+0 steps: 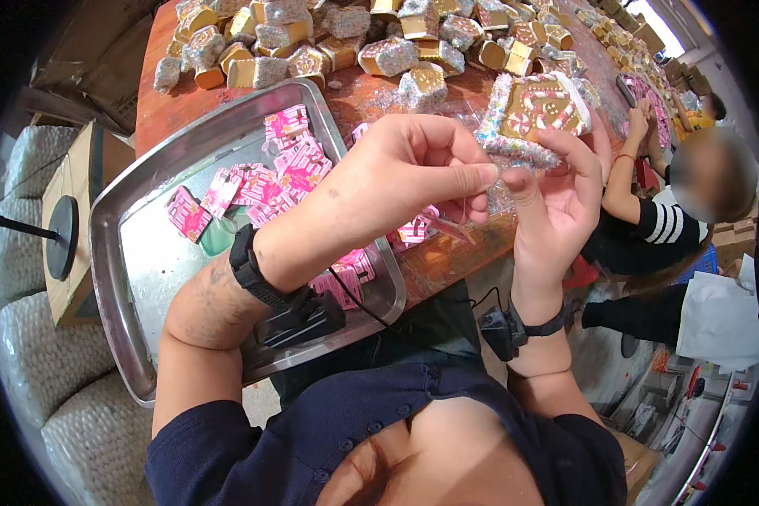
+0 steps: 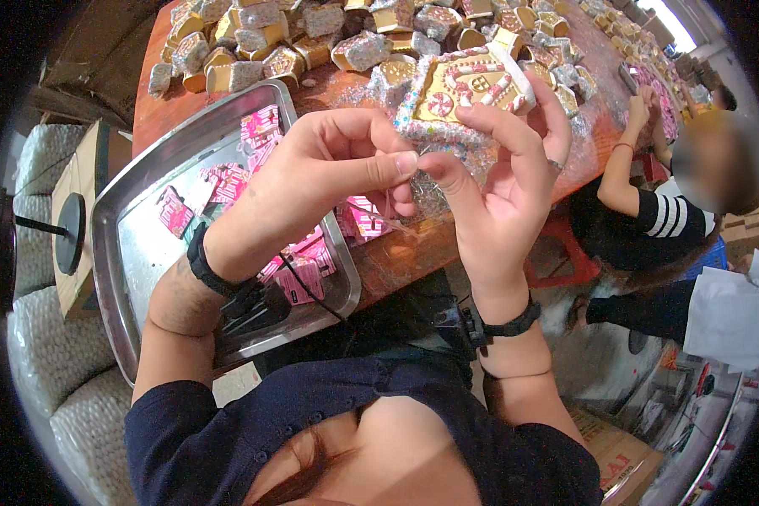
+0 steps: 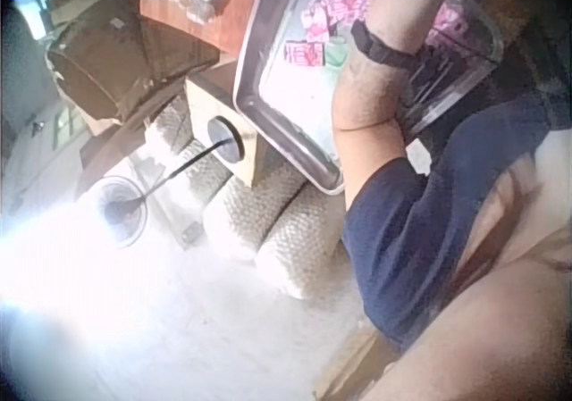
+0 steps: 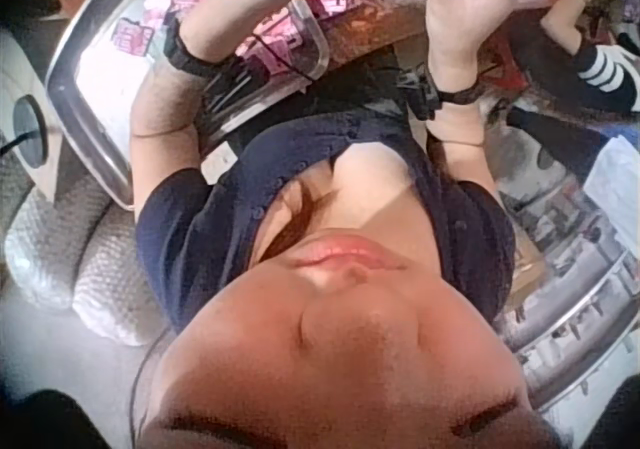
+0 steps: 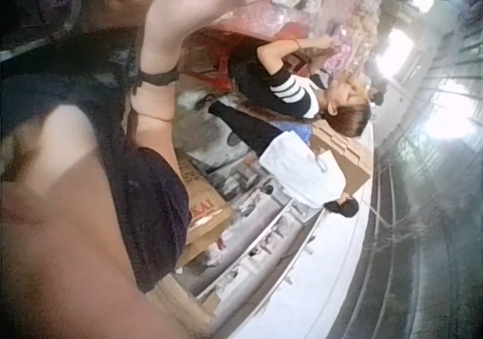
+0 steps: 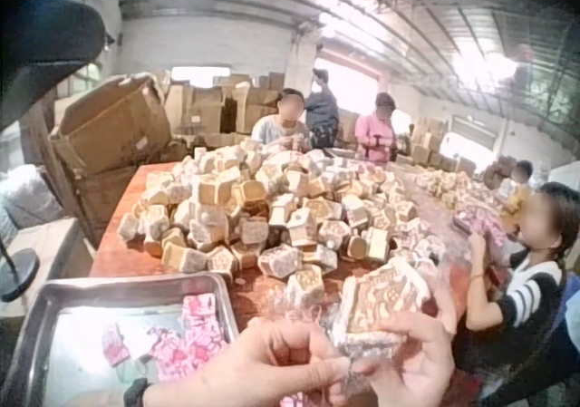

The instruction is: The person is packaging small decorated rectangular objects by placing them into clear plastic bags and then into pink paper sleeves.

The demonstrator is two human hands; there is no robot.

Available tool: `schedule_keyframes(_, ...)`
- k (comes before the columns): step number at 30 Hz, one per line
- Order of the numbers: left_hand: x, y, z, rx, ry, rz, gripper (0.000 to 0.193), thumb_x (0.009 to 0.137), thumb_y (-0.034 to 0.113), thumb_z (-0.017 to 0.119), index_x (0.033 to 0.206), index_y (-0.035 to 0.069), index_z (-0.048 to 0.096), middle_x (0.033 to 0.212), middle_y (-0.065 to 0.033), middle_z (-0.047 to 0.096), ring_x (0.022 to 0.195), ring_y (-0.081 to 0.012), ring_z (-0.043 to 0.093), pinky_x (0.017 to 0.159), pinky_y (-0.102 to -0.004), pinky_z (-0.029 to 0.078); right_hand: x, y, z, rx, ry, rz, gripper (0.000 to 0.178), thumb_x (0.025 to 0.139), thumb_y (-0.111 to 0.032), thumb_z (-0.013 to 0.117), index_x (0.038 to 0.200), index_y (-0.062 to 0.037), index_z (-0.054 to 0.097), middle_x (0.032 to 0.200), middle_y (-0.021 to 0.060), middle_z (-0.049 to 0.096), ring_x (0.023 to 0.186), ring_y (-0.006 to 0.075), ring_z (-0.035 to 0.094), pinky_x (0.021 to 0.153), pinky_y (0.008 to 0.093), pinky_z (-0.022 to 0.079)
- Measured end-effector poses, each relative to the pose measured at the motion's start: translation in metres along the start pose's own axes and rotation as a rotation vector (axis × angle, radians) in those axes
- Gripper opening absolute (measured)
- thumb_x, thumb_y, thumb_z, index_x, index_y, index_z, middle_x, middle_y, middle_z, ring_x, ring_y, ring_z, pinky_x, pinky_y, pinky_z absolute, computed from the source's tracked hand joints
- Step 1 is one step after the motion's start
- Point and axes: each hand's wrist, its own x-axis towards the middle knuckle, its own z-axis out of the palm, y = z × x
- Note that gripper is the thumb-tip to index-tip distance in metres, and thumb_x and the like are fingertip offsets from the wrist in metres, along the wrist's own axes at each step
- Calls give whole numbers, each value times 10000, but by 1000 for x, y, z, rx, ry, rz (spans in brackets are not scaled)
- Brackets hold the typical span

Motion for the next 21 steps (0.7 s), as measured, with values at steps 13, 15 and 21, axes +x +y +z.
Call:
schedule_keyframes(13, -8, 0, 10, 135, 10, 72, 123, 968, 99, 620, 973, -24, 611, 792, -39, 643, 722, -111, 652, 648, -249, 534, -9, -4, 5, 85, 79, 121, 437, 825, -101, 796, 1191, -33, 567, 1327, 92, 420, 1135, 156, 526, 1001, 304, 423)
schedule_keyframes(15, -11, 6, 13, 160, 20, 79, 124, 969, 101, 617, 982, -22, 609, 793, -28, 632, 714, -102, 643, 643, -240, 529, -8, -4, 2, 185, 112, 189, 438, 848, -138, 778, 1203, -32, 542, 1268, 83, 468, 1112, 161, 538, 989, 309, 431)
schedule_keyframes(21, -15, 9, 16, 137, 79, 120, 136, 963, 115, 626, 1014, -10, 609, 806, 4, 611, 678, -73, 613, 622, -218, 512, -8, -4, -3, 538, 150, 342, 470, 887, -253, 747, 1221, -41, 494, 1160, 70, 569, 1077, 182, 563, 973, 338, 450)
